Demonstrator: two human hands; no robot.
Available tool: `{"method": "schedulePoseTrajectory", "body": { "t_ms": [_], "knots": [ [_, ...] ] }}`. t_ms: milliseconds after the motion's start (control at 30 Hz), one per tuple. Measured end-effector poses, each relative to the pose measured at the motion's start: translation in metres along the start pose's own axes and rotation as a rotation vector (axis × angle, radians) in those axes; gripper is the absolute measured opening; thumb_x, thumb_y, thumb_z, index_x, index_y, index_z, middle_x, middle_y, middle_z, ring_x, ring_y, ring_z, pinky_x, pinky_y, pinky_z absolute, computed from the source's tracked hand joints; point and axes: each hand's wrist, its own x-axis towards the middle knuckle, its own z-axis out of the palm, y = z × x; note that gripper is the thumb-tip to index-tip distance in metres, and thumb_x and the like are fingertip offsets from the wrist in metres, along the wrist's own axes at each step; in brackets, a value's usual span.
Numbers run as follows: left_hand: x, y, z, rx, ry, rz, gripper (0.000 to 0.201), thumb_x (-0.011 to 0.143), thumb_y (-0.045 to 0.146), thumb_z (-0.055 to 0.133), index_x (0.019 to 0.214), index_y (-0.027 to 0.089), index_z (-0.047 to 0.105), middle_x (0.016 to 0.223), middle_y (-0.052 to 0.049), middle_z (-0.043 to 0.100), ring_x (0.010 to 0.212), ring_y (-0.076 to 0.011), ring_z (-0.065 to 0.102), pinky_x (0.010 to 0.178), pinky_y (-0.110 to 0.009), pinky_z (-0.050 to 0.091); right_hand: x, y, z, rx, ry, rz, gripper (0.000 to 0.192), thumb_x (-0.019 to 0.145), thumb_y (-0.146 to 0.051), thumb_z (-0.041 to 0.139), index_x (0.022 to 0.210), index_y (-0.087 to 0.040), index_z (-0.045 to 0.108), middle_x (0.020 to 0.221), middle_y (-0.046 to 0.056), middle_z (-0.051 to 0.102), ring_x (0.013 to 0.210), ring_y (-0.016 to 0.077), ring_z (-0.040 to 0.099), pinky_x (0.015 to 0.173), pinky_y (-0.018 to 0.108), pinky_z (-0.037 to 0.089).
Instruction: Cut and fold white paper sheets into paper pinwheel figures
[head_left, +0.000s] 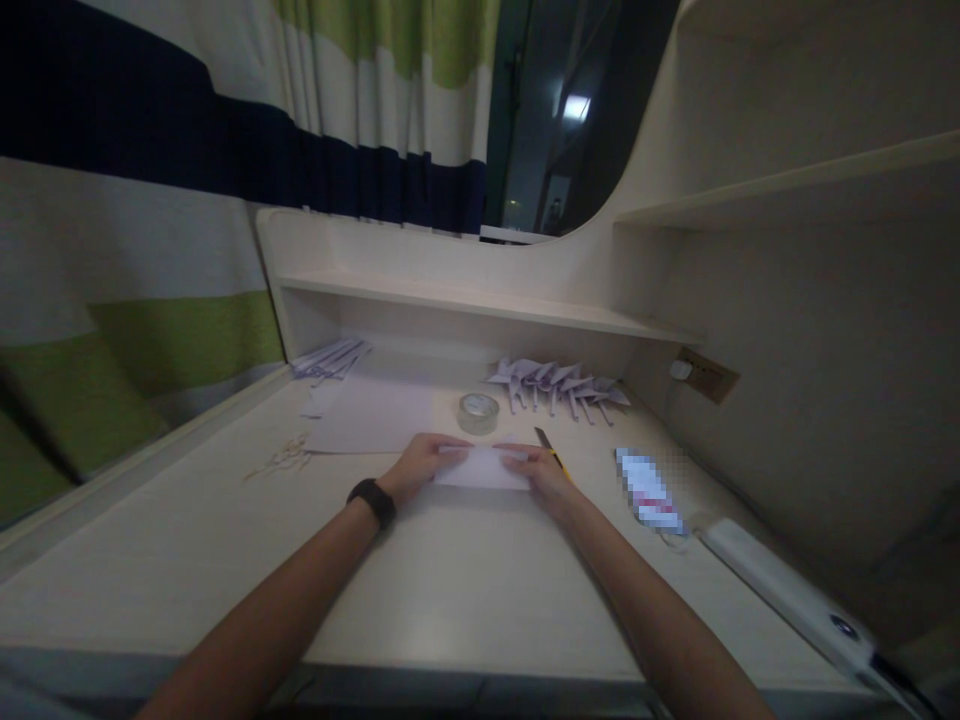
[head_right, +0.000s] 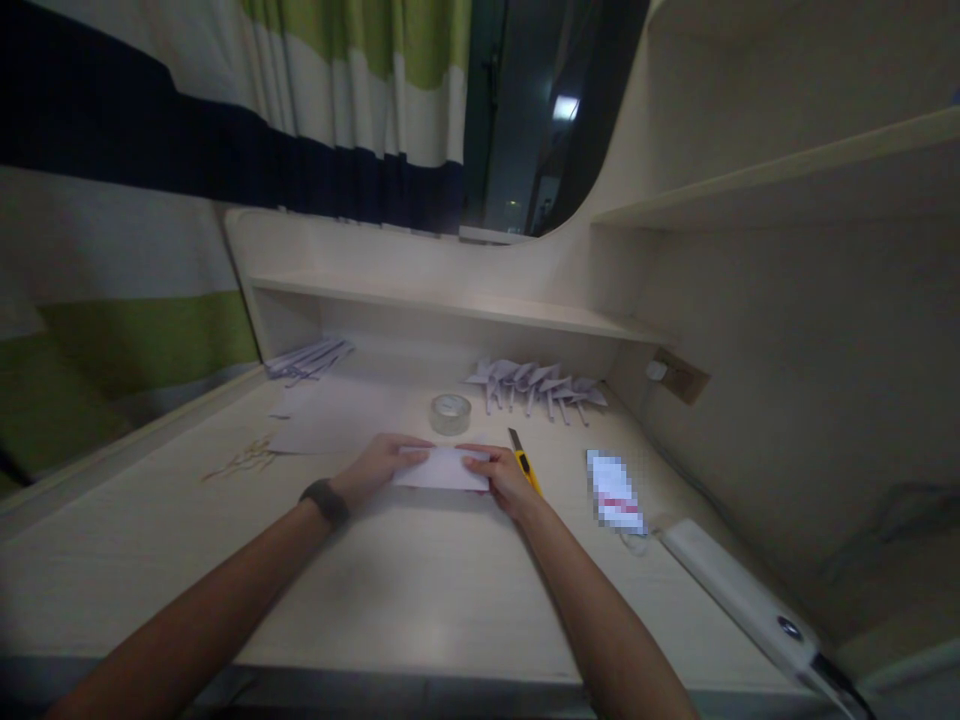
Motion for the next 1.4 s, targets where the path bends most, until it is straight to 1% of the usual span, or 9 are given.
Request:
{"method": "schedulePoseTrajectory", "body": {
  "t_ms": [133, 333, 567, 700, 800, 933, 1167, 1300, 1400],
  "knots": [
    [-0.002, 0.005, 0.001, 0.017, -0.002, 0.058, 0.045, 0.069, 0.033, 0.071, 0.109, 0.012, 0.067, 0.107, -0.013, 0.067, 0.089, -0.024, 0.061, 0.076, -0.034, 0.046, 0.001, 0.002, -0.003, -0.016, 0.009, 0.014, 0.045, 0.057, -0.025, 0.079, 0.1, -0.017, 0.071, 0.083, 0.004, 0.071, 0.065, 0.0137, 0.06, 0.062, 0.026, 0.043],
    [-0.005, 0.008, 0.006, -0.081, -0.031, -0.071, 0.042, 0.069, 0.036, 0.071, 0.1, 0.008, 0.07, 0.089, -0.012, 0.07, 0.075, -0.0223, 0.062, 0.067, -0.033, 0.046, 0.0, 0.002, -0.003, -0.014, 0.045, 0.032, 0.043, 0.056, -0.021, 0.078, 0.097, -0.016, 0.072, 0.078, 0.004, 0.071, 0.063, 0.0139, 0.06, 0.06, 0.026, 0.043],
    [-0.005, 0.002, 0.007, -0.171, -0.069, -0.1, 0.041, 0.067, 0.031, 0.072, 0.101, 0.01, 0.07, 0.085, -0.01, 0.071, 0.068, -0.0179, 0.059, 0.062, -0.028, 0.042, -0.003, -0.001, -0.003, -0.019, 0.072, 0.065, 0.036, 0.058, -0.022, 0.075, 0.093, -0.017, 0.073, 0.078, 0.006, 0.07, 0.059, 0.0153, 0.059, 0.054, 0.028, 0.046],
    [-0.004, -0.002, 0.006, -0.154, -0.068, -0.094, 0.038, 0.068, 0.03, 0.07, 0.101, 0.01, 0.07, 0.087, -0.009, 0.072, 0.069, -0.0181, 0.059, 0.063, -0.028, 0.042, -0.005, -0.001, 0.002, -0.008, 0.061, 0.018, 0.033, 0.059, -0.031, 0.078, 0.088, -0.017, 0.074, 0.078, 0.006, 0.07, 0.063, 0.0161, 0.06, 0.057, 0.028, 0.047],
    [-0.002, -0.003, 0.005, -0.073, -0.051, -0.052, 0.037, 0.069, 0.031, 0.07, 0.1, 0.011, 0.071, 0.091, -0.01, 0.072, 0.077, -0.0207, 0.06, 0.068, -0.029, 0.042, -0.005, 0.0, 0.004, -0.026, 0.103, -0.01, 0.035, 0.058, -0.04, 0.079, 0.083, -0.015, 0.074, 0.077, 0.007, 0.071, 0.066, 0.0164, 0.061, 0.062, 0.028, 0.045],
    [0.0, -0.003, 0.005, -0.06, -0.062, -0.039, 0.035, 0.068, 0.032, 0.07, 0.096, 0.011, 0.072, 0.091, -0.01, 0.072, 0.078, -0.0213, 0.06, 0.068, -0.029, 0.042, -0.005, 0.001, 0.005, -0.068, 0.111, -0.03, 0.035, 0.056, -0.039, 0.081, 0.08, -0.014, 0.075, 0.078, 0.007, 0.071, 0.068, 0.0162, 0.06, 0.065, 0.028, 0.043],
    [-0.002, 0.0, 0.011, -0.072, -0.017, -0.074, 0.04, 0.073, 0.047, 0.065, 0.081, 0.008, 0.072, 0.069, -0.007, 0.068, 0.057, -0.0147, 0.054, 0.052, -0.024, 0.034, -0.008, 0.0, 0.007, -0.146, 0.136, -0.053, 0.033, 0.057, -0.038, 0.081, 0.079, -0.015, 0.075, 0.072, 0.005, 0.07, 0.063, 0.0148, 0.058, 0.062, 0.027, 0.04],
    [-0.004, 0.0, 0.013, -0.135, -0.048, -0.137, 0.048, 0.076, 0.053, 0.06, 0.087, 0.008, 0.071, 0.074, -0.008, 0.069, 0.059, -0.0159, 0.055, 0.053, -0.025, 0.036, -0.005, 0.005, 0.005, -0.172, 0.121, -0.083, 0.036, 0.058, -0.039, 0.079, 0.086, -0.018, 0.075, 0.08, 0.005, 0.071, 0.067, 0.0164, 0.059, 0.064, 0.028, 0.041],
    [-0.006, 0.002, 0.013, -0.203, -0.09, -0.159, 0.045, 0.076, 0.052, 0.061, 0.085, 0.009, 0.071, 0.074, -0.008, 0.069, 0.06, -0.0159, 0.056, 0.054, -0.025, 0.037, -0.004, 0.006, 0.005, -0.209, 0.135, -0.086, 0.037, 0.058, -0.041, 0.079, 0.086, -0.017, 0.075, 0.078, 0.006, 0.071, 0.068, 0.0179, 0.06, 0.064, 0.029, 0.042]
  ]
}}
